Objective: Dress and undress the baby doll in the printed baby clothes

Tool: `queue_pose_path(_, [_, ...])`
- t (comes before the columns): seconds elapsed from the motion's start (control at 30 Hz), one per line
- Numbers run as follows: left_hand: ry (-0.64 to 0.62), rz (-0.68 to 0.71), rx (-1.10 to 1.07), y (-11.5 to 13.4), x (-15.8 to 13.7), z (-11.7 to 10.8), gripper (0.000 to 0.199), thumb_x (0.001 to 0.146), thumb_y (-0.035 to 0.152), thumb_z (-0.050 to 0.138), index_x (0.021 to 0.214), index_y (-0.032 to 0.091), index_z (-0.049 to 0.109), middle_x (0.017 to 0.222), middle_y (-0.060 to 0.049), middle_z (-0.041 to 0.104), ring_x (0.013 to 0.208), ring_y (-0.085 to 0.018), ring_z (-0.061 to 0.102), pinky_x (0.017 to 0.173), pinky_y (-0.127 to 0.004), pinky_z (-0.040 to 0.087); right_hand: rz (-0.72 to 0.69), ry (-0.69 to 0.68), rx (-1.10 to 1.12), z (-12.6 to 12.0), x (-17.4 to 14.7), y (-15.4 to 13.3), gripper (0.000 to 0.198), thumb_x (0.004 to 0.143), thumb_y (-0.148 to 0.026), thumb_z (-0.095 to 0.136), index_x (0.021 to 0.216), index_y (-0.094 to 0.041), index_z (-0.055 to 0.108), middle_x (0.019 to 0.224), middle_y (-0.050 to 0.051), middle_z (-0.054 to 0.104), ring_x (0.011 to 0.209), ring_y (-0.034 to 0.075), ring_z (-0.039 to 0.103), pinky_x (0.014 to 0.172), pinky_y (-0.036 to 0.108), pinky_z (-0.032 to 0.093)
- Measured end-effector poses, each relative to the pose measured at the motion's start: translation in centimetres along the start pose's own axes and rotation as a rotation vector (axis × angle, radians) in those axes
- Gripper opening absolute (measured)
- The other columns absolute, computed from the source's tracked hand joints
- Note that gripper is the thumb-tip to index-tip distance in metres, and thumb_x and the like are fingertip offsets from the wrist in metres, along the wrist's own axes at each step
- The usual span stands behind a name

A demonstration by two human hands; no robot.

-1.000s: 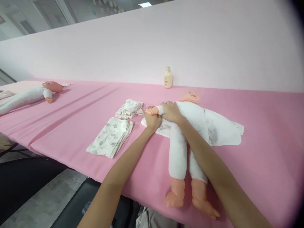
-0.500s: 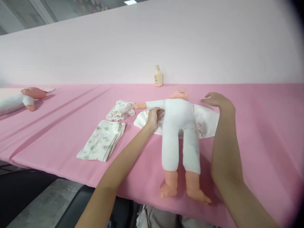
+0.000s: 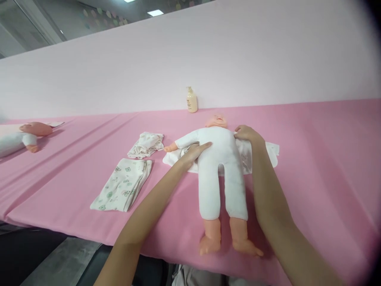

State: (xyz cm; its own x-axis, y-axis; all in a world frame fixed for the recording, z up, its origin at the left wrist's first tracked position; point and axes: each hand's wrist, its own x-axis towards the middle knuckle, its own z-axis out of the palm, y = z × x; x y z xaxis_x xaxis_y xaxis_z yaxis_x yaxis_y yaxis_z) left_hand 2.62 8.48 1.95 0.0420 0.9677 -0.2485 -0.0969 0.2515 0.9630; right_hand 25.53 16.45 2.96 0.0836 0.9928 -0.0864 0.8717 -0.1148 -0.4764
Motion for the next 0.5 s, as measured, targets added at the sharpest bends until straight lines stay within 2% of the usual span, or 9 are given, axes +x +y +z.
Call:
queue_pose_path(0.1, [-0.113,0.013,0.240,0.5,-0.5,-0.2,0.036,0.062,0.031,0.079,0.092,0.014,0.070,0.093,-0.015,0.072,0.090,-0.032,0.067,0.077,-0.039,0.055,0.007,0.108,0.021,0.7,0.8,0.4,0.042,0.077,-0.022,0.055,0.118,-0.016,0.059,0.118,0.013,0.062,0.102,0.025,0.059,0.076,0.031,0.045])
queue_pose_path(0.17, [-0.175,-0.024,0.259,0.6,-0.9,-0.2,0.040,0.062,0.027,0.079,0.099,0.015,0.069,0.095,-0.014,0.072,0.089,-0.032,0.068,0.075,-0.040,0.056,0.020,0.107,0.009,1.0,1.0,0.1,0.035,0.078,-0.021,0.055,0.112,-0.014,0.061,0.111,0.014,0.065,0.097,0.025,0.061,0.075,0.031,0.046])
queue_pose_path(0.37, [-0.274,-0.090,-0.083,-0.5,-0.8,0.7,0.037,0.073,0.032,0.072,0.105,0.014,0.067,0.099,-0.015,0.071,0.104,-0.030,0.065,0.087,-0.036,0.054,-0.020,0.128,-0.113,1.9,1.6,-1.0,0.034,0.080,-0.011,0.049,0.112,-0.010,0.060,0.110,0.017,0.065,0.102,0.028,0.061,0.078,0.033,0.046])
queue_pose_path(0.5, [-0.262,-0.125,-0.178,-1.2,-0.4,1.2,0.041,0.068,0.032,0.078,0.103,0.013,0.066,0.106,-0.016,0.070,0.107,-0.029,0.064,0.090,-0.037,0.054,-0.029,0.081,-0.130,2.0,1.8,-1.1,0.028,0.078,-0.007,0.049,0.100,-0.010,0.066,0.103,0.017,0.067,0.099,0.028,0.064,0.079,0.032,0.046])
